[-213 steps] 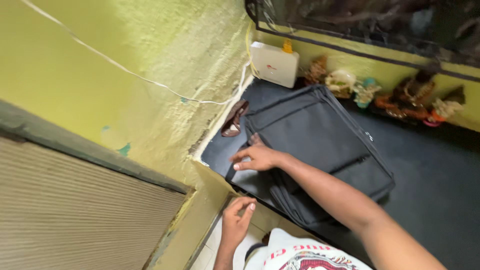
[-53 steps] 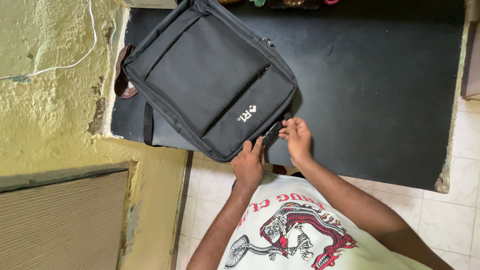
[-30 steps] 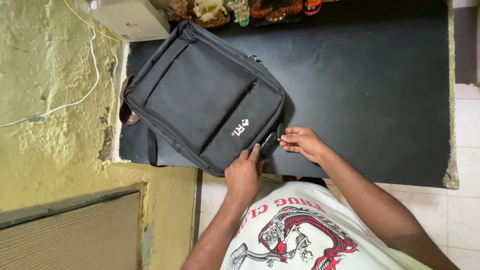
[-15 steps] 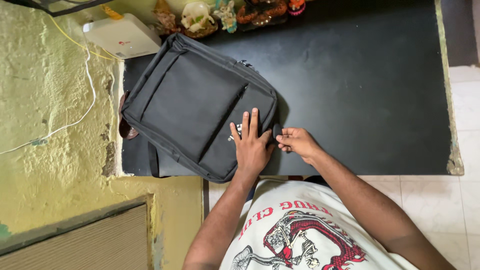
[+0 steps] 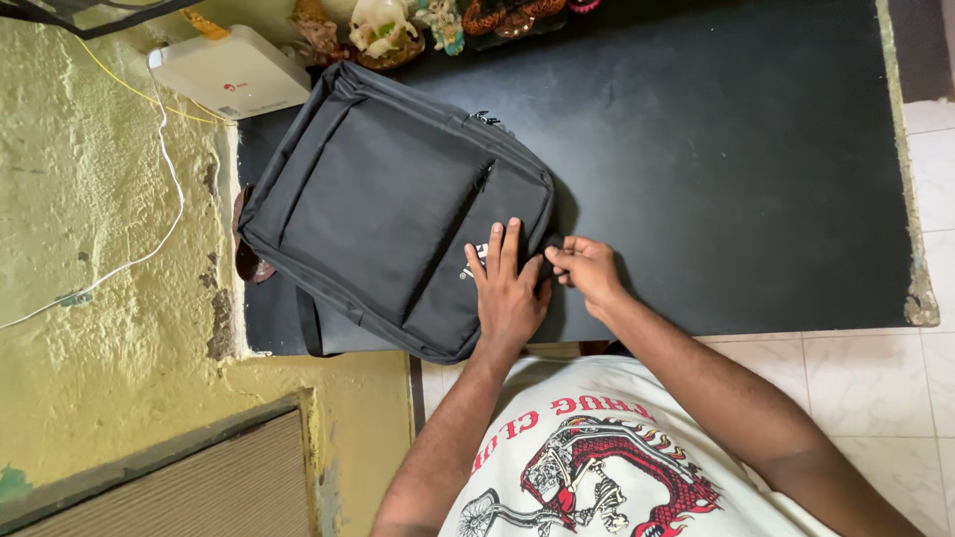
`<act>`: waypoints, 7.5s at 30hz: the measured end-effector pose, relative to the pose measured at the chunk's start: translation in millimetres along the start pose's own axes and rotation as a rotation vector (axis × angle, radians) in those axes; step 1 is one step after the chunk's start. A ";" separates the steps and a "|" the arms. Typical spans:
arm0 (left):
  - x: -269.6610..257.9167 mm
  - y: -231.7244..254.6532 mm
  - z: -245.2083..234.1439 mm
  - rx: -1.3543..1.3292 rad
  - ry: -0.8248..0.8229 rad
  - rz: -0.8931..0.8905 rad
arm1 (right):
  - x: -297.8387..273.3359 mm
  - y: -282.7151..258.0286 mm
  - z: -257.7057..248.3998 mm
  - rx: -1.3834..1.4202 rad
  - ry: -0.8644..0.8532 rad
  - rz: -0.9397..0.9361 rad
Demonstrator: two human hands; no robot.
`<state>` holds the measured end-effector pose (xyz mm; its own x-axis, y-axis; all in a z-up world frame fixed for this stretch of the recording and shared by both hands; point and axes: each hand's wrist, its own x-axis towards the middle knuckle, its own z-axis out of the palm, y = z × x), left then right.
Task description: The person packs a black backpack with various items from a desk. They place a white charger, a coiled blue and red cable, a white adapter, and a black power adapter into the bag's front pockets. Finally, they place a black laptop into the main compartment and zip the bag closed.
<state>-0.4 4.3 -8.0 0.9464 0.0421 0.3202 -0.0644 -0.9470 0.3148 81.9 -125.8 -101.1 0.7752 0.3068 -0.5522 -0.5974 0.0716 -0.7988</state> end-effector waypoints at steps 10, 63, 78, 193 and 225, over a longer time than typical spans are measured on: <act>-4.9 -4.3 3.6 -0.025 0.035 0.034 | 2.0 -0.2 -13.8 -0.017 -0.086 0.006; -121.7 24.1 -55.6 -0.565 0.033 -0.661 | -53.7 -2.8 -19.3 -0.640 -0.242 -0.826; -95.5 18.2 -1.8 -0.106 0.144 -0.585 | -53.3 -64.6 26.6 -1.156 -0.477 -1.692; -185.5 -127.6 10.3 -1.002 0.191 -1.088 | -94.5 -96.5 11.8 -1.309 -0.259 -1.576; -70.1 -48.4 14.0 -1.617 0.524 -1.225 | -197.1 -346.7 233.8 -1.191 -0.495 -1.374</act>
<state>-59.2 42.7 -58.2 0.5692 0.6235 -0.5360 -0.0503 0.6771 0.7342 88.1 10.9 340.5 0.2753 0.8408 0.4662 0.9085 -0.0690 -0.4121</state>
